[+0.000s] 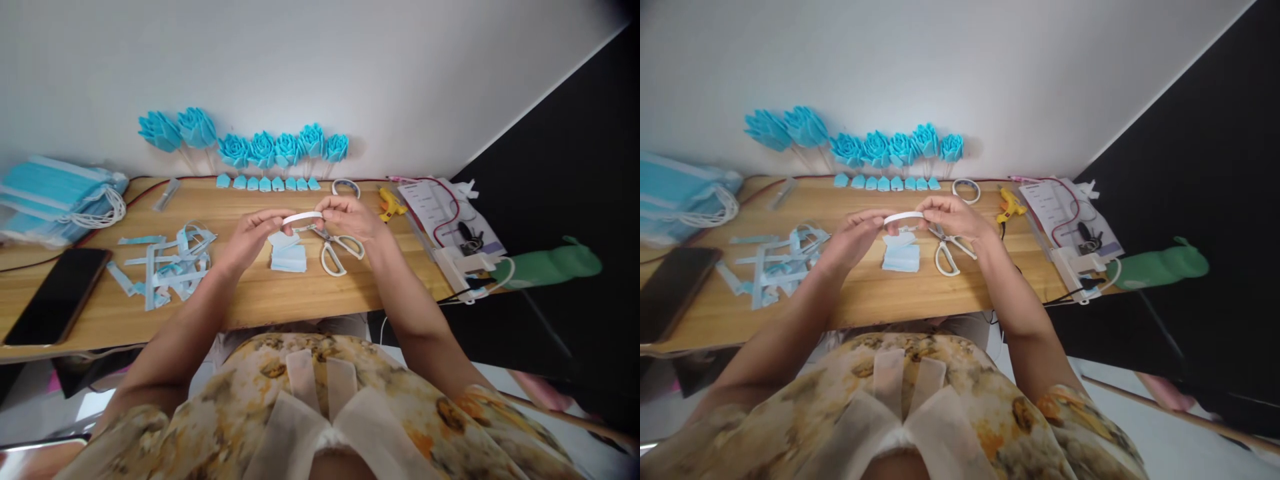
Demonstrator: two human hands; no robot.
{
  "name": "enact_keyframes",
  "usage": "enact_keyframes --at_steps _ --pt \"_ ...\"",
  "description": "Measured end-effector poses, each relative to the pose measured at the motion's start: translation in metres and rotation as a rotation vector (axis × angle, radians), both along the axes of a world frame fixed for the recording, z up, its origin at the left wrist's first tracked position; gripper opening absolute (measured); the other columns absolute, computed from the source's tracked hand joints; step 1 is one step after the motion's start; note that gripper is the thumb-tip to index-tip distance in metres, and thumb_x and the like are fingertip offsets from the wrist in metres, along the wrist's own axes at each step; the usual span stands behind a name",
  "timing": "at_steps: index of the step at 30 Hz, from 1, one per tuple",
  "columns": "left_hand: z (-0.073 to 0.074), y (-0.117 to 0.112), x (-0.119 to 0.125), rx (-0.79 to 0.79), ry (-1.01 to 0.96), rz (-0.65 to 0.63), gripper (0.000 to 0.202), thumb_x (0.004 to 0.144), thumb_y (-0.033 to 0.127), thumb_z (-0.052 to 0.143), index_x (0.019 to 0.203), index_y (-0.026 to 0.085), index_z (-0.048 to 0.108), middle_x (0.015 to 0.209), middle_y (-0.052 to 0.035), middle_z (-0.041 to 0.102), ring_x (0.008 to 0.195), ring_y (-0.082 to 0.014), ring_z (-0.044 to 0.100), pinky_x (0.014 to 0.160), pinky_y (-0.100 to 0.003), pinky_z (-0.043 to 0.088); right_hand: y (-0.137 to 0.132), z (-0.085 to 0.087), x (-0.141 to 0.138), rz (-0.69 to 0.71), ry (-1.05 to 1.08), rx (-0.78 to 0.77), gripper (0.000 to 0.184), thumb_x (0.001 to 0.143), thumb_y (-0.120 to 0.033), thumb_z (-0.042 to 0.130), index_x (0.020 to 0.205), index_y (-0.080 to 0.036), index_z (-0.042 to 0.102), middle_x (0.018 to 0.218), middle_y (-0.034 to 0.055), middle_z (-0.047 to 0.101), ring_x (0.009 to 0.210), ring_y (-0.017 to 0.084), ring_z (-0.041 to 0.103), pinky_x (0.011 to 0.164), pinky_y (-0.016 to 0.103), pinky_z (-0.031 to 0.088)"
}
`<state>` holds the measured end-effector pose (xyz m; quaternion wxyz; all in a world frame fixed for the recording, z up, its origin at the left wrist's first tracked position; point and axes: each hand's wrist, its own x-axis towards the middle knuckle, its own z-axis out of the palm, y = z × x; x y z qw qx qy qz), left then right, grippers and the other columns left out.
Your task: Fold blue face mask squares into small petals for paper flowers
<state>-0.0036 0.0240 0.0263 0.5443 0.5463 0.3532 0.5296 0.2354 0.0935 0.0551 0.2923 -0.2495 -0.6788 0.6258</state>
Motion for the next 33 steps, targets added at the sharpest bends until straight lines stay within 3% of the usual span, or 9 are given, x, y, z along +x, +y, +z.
enact_keyframes --at_steps 2,4,11,15,19,22,25,29,33 --pt "0.003 -0.001 0.0 -0.011 -0.017 -0.068 0.024 0.085 0.041 0.071 0.075 0.02 0.078 0.074 -0.0042 0.069 0.081 -0.0203 0.062 0.087 -0.034 0.046 0.002 0.0 -0.004 -0.035 0.03 -0.006 0.044 0.075 -0.058 0.081 0.088 -0.017 0.07 0.07 -0.0008 0.065 0.064 0.011 0.057 0.062 0.026 0.045" --pt "0.006 -0.002 0.001 -0.02 -0.027 -0.116 0.028 0.083 0.042 0.073 0.069 0.019 0.076 0.072 -0.0041 0.068 0.078 -0.0191 0.06 0.084 -0.034 0.045 0.004 0.003 -0.007 -0.053 0.037 0.02 0.044 0.073 -0.059 0.081 0.084 -0.017 0.07 0.067 -0.0012 0.064 0.062 0.011 0.057 0.063 0.027 0.045" --pt "0.004 -0.001 -0.001 -0.069 0.038 -0.09 0.027 0.079 0.046 0.077 0.076 0.019 0.078 0.068 -0.0028 0.066 0.07 -0.0164 0.056 0.071 -0.031 0.043 -0.007 0.028 -0.021 0.018 -0.22 0.348 0.026 0.087 -0.044 0.07 0.09 -0.019 0.077 0.074 0.0 0.071 0.067 0.012 0.058 0.062 0.026 0.043" --pt "0.002 0.0 -0.002 -0.079 0.011 -0.068 0.024 0.079 0.043 0.079 0.073 0.019 0.077 0.068 -0.002 0.066 0.068 -0.0146 0.055 0.07 -0.03 0.042 -0.014 0.039 -0.029 -0.054 -0.296 0.488 0.022 0.088 -0.04 0.068 0.089 -0.021 0.078 0.084 -0.0002 0.075 0.078 0.014 0.062 0.073 0.027 0.046" --pt "0.005 -0.002 -0.001 -0.101 -0.19 -0.127 0.023 0.075 0.042 0.082 0.073 0.02 0.077 0.065 -0.0024 0.064 0.068 -0.0157 0.056 0.072 -0.032 0.044 -0.005 0.025 -0.026 -0.131 -0.061 0.295 0.04 0.085 -0.06 0.068 0.099 -0.023 0.075 0.093 0.0025 0.075 0.087 0.018 0.065 0.083 0.032 0.05" --pt "0.006 -0.002 0.001 -0.117 -0.271 -0.14 0.024 0.073 0.042 0.082 0.074 0.019 0.077 0.061 -0.0021 0.061 0.067 -0.017 0.057 0.073 -0.034 0.045 0.002 0.002 -0.023 -0.118 0.029 0.131 0.049 0.075 -0.068 0.075 0.088 -0.021 0.073 0.08 0.0024 0.07 0.081 0.018 0.065 0.084 0.034 0.051" --pt "0.006 -0.001 0.003 -0.134 -0.258 -0.159 0.026 0.074 0.043 0.081 0.073 0.018 0.076 0.06 -0.0022 0.06 0.066 -0.0172 0.058 0.071 -0.034 0.046 0.004 -0.02 -0.025 -0.148 0.12 0.024 0.053 0.069 -0.071 0.078 0.081 -0.02 0.07 0.063 -0.0031 0.059 0.069 0.014 0.06 0.077 0.032 0.05" --pt "0.005 -0.001 0.004 -0.158 -0.211 -0.183 0.027 0.077 0.043 0.079 0.072 0.017 0.075 0.064 -0.0034 0.063 0.064 -0.0157 0.057 0.068 -0.033 0.045 0.002 -0.035 -0.024 -0.213 0.149 0.062 0.051 0.068 -0.069 0.079 0.085 -0.022 0.074 0.057 -0.0062 0.053 0.059 0.011 0.052 0.067 0.029 0.046" --pt "0.003 0.0 0.005 -0.186 -0.2 -0.166 0.028 0.073 0.044 0.083 0.071 0.017 0.075 0.065 -0.0038 0.065 0.064 -0.0155 0.058 0.065 -0.031 0.043 -0.004 -0.03 -0.017 -0.257 0.057 0.206 0.04 0.078 -0.062 0.076 0.088 -0.023 0.078 0.062 -0.0032 0.06 0.059 0.012 0.053 0.064 0.028 0.045"
